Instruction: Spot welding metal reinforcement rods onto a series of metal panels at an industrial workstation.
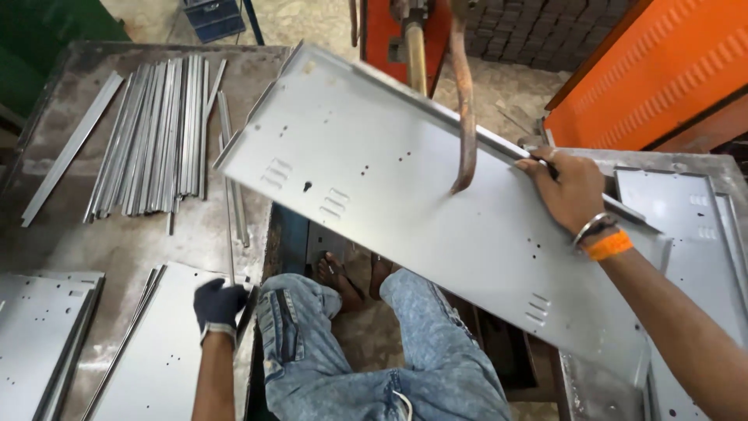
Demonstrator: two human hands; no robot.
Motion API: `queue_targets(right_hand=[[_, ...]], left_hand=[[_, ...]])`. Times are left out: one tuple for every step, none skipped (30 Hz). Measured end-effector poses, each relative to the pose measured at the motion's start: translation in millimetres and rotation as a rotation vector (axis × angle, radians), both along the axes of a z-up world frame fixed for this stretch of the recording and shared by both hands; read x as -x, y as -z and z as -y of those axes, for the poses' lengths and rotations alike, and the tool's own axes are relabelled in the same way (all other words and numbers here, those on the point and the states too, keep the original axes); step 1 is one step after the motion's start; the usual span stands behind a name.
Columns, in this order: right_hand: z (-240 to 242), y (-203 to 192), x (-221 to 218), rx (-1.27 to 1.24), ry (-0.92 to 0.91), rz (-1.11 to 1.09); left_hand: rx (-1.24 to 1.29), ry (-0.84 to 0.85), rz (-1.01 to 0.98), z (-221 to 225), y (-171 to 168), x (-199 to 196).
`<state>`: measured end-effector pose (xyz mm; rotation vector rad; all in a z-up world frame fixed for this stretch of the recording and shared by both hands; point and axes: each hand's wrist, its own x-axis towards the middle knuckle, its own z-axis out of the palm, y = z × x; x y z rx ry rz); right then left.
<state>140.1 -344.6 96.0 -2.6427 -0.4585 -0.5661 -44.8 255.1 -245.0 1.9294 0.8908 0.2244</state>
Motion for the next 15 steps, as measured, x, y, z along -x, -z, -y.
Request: queue_targets(right_hand=[[0.7, -3.1, -5.7, 0.01, -0.045, 0.01], [-1.5, -5.9, -10.3, 0.008, -0.042, 0.01], [-3.6, -8.8, -14.7, 0.022, -0.072, 0.001], [-5.6, -12.4, -19.4, 0.033, -0.099, -0.005], [-7.4, -14.7, -26.0, 0.031, -0.094, -0.002], [-9.1, -17.2, -32.5, 0.047, -0.121, -0.023], [-10.5, -19.8, -39.3, 0.064, -0.148, -0.044], [-11.3, -17.8, -46.7, 0.061, -0.139, -0.041], [-11.8, -15.7, -54.4, 0.066, -0.176, -0.051], [-11.9, -13.6, -62.3, 0.073, -0.215, -0.062], [-13.6, -14.6, -64.1, 0.071, -0.206, -0.06], [-15.7, -15.7, -66.6, 0.066, -0.238, -0.062], [-17.8, -16.8, -69.5, 0.061, -0.27, -0.064], [-18.1, -18.0, -71.6, 0.06, -0.263, -0.061], [-18.5, -19.2, -73.9, 0.056, -0.285, -0.061]], left_hand=[[0.528, -0.118, 0.211, 0.6, 25.7, 18.2], [0.527, -0.114, 0.21, 3.5, 15.3, 28.0], [0.872, -0.165, 0.116, 6.4, 4.8, 38.1], [1.214, -0.207, 0.016, 8.3, -6.5, 45.6], [1.211, -0.2, 0.016, 4.4, 3.1, 47.5], [1.243, -0.164, 0.211, -0.2, 12.1, 48.5], [1.267, -0.128, 0.408, -4.6, 21.0, 49.2], [1.266, -0.117, 0.404, -3.5, 0.5, 47.3], [1.134, -0.124, 0.444, -2.1, -19.8, 45.3], [1.003, -0.13, 0.483, 0.5, -39.1, 43.8], [1.004, -0.12, 0.48, -3.8, -56.8, 47.6], [0.808, -0.09, 0.534, -8.5, -74.6, 51.0], [0.612, -0.059, 0.586, -13.2, -92.4, 54.1], [0.613, -0.051, 0.587, -24.4, -110.6, 63.7], [0.413, -0.038, 0.568, -35.7, -128.9, 73.2]])
